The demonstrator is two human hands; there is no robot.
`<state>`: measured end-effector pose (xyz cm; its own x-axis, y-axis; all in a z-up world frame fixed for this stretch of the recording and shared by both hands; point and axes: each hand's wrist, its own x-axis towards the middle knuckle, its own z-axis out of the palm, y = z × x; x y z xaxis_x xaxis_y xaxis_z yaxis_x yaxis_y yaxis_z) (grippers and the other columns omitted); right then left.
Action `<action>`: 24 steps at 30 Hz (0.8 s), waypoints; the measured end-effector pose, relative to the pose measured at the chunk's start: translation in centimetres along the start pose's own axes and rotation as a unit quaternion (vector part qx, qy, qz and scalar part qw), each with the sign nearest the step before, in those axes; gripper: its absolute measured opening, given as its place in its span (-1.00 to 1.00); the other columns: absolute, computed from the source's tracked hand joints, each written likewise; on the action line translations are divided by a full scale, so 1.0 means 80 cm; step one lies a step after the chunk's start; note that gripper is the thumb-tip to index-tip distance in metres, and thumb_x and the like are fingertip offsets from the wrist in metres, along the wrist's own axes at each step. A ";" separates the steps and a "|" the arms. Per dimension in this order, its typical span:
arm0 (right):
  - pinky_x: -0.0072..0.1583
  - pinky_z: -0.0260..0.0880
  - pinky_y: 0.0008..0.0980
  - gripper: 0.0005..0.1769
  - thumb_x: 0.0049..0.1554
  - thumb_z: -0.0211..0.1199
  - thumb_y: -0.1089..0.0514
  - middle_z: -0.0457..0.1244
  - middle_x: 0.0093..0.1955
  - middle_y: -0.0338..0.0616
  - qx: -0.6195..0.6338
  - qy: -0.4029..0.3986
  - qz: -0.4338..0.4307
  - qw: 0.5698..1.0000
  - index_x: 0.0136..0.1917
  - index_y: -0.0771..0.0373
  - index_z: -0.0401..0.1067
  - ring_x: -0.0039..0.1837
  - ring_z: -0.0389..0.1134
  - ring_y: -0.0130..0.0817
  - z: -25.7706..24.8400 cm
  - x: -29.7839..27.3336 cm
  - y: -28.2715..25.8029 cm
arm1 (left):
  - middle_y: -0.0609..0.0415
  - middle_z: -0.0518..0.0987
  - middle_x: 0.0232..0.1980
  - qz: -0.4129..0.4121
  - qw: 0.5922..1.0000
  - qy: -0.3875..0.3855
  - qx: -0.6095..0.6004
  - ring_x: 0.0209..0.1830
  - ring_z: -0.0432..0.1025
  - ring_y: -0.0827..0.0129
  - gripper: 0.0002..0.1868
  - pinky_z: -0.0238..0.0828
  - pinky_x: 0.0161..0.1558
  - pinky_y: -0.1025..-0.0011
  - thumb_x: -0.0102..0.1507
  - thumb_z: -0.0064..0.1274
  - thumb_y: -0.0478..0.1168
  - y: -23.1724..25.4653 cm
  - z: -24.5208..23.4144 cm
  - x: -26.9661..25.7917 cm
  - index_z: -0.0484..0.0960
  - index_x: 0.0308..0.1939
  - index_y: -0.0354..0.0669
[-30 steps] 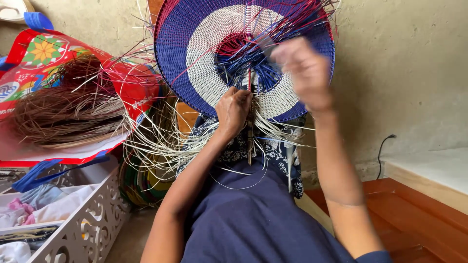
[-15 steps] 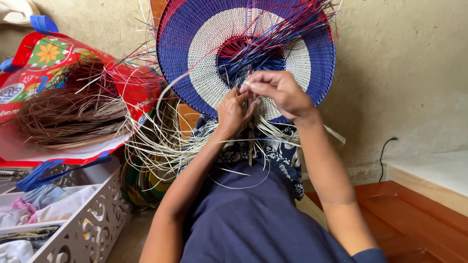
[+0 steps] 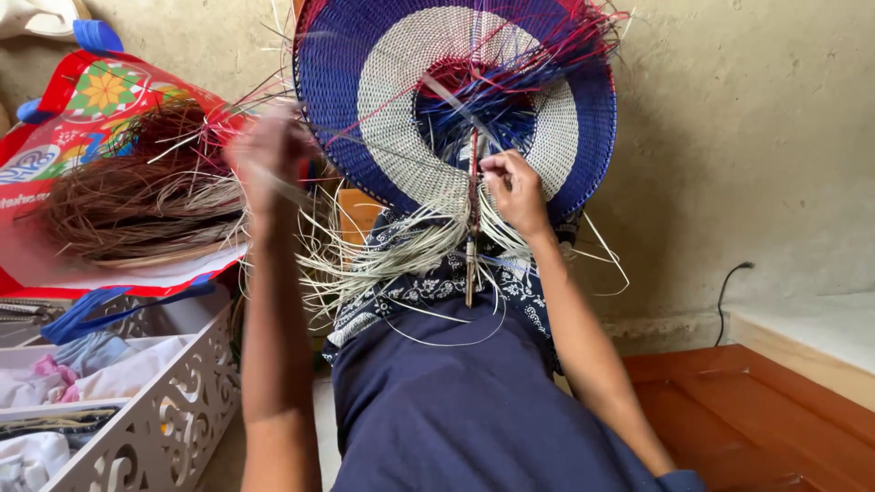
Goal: Weaving straw fibers into a circular pattern to create a mat or hat
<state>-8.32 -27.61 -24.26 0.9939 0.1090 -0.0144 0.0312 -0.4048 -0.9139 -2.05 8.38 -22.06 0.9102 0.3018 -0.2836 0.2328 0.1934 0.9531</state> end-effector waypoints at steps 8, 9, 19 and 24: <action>-0.06 0.31 -0.56 -0.83 0.12 0.23 0.46 0.27 -0.02 -0.15 -0.010 0.008 0.025 1.000 0.00 0.39 0.52 -0.14 0.22 -0.47 -0.003 -0.008 -0.031 | -0.37 0.59 0.15 -0.065 0.946 0.167 -0.271 0.00 0.62 0.20 0.22 0.73 0.11 0.46 -0.11 0.31 0.10 0.068 -0.112 0.046 0.14 0.52 -0.33; -0.10 0.32 -0.57 -0.83 0.11 0.25 0.47 0.29 -0.04 -0.17 -0.025 0.013 0.008 1.000 -0.02 0.36 0.53 -0.16 0.22 -0.48 -0.002 -0.006 -0.032 | -0.02 0.60 -0.03 0.013 0.985 0.121 -0.121 -0.16 0.47 0.43 0.09 0.47 -0.06 0.59 0.26 0.23 -0.13 0.032 -0.117 0.052 -0.30 0.57 -0.14; -0.05 0.45 -0.27 -0.88 0.14 0.33 0.38 0.35 -0.11 -0.07 -0.029 0.053 -0.063 0.996 -0.04 0.26 0.58 -0.07 0.42 -0.16 0.008 -0.010 -0.002 | 0.08 0.67 -0.21 0.318 0.679 -0.352 0.561 -0.04 0.53 0.20 -0.63 0.39 0.11 0.21 0.13 0.34 0.14 -0.105 0.169 -0.060 0.76 -0.09 0.10; -0.04 0.43 -0.23 -0.85 0.10 0.33 0.41 0.35 -0.14 -0.08 -0.043 0.057 -0.071 0.995 -0.08 0.23 0.56 -0.06 0.43 -0.10 0.011 -0.013 -0.005 | -0.01 0.66 -0.46 0.163 0.721 -0.407 0.536 -0.34 0.61 -0.13 -0.81 0.54 -0.17 -0.03 0.17 0.21 0.10 -0.114 0.205 -0.013 0.78 -0.39 0.19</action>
<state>-9.44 -26.77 -24.25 0.9842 0.0694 0.1631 0.1765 -0.4691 -0.8654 0.47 -9.04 -28.75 0.7739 -0.5655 -0.2852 -0.3061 -0.7282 0.6132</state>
